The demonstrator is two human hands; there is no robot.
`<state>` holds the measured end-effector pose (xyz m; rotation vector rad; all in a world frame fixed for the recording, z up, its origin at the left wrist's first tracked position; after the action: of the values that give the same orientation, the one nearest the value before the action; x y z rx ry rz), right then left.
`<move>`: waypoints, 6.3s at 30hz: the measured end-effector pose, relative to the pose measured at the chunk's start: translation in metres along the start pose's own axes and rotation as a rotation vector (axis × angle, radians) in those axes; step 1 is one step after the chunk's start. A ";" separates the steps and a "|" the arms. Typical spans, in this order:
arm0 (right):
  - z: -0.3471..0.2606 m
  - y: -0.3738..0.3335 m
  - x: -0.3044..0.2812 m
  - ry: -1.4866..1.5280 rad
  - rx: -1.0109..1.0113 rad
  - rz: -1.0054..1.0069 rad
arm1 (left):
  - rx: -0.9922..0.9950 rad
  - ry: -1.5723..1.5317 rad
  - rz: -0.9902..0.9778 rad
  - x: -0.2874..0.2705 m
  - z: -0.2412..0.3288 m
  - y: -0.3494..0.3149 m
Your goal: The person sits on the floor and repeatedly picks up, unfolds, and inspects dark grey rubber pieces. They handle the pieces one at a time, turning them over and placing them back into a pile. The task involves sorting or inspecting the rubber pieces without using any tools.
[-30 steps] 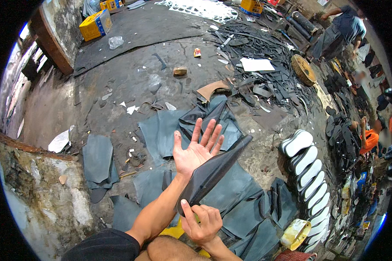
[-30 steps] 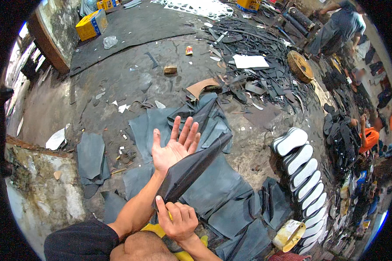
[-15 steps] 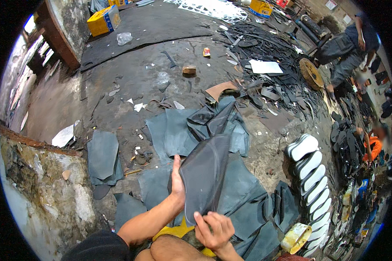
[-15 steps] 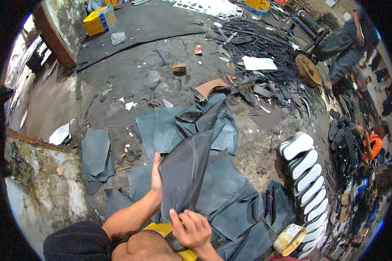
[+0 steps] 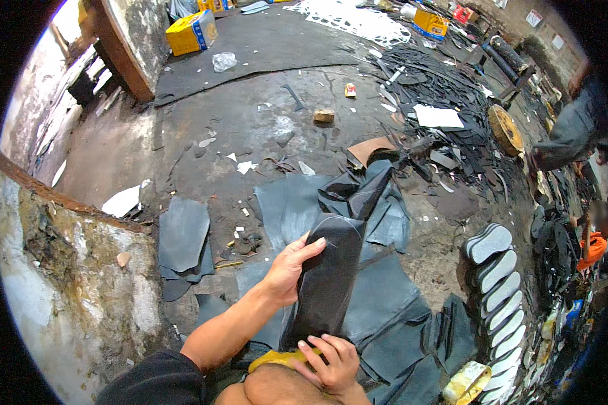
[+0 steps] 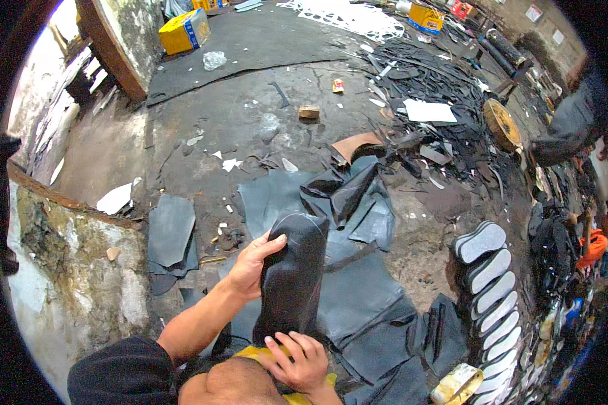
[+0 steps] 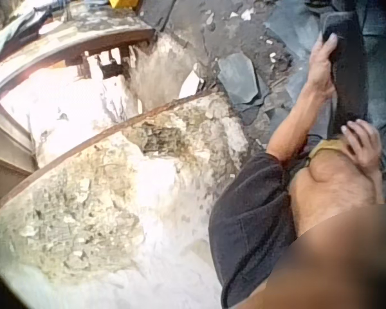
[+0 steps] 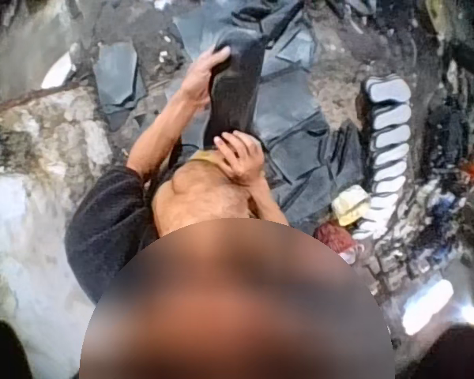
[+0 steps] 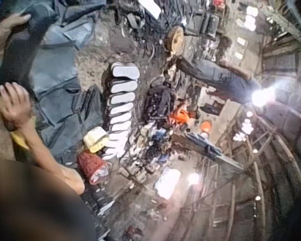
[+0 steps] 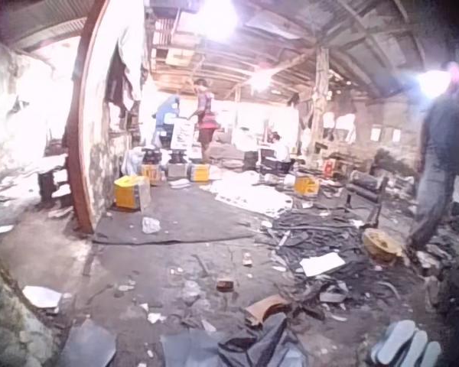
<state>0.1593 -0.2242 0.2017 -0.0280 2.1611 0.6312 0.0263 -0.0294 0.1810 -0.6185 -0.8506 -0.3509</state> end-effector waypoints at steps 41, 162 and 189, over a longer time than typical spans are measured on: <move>0.157 -0.082 -0.312 -0.136 0.940 0.284 | 0.395 1.238 -0.733 0.243 -0.149 0.125; 0.183 0.018 -0.164 1.093 1.170 0.739 | -0.529 -0.387 -0.540 0.047 -0.130 0.014; 0.077 -0.220 -0.093 -0.448 0.459 -0.359 | 0.585 1.989 -1.357 0.011 -0.264 0.071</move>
<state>0.3270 -0.4002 0.1382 -0.0244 1.7556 -0.0712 0.2261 -0.1423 0.0313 1.0116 0.7643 -1.4771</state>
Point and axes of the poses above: each hand's wrist, its own y-axis towards the middle knuckle, its own x-axis out of the palm, z = x × y, the point moved 2 cm from there along y, towards the middle knuckle, and after that the axes turned 4 degrees about y, right-handed, at the moved point
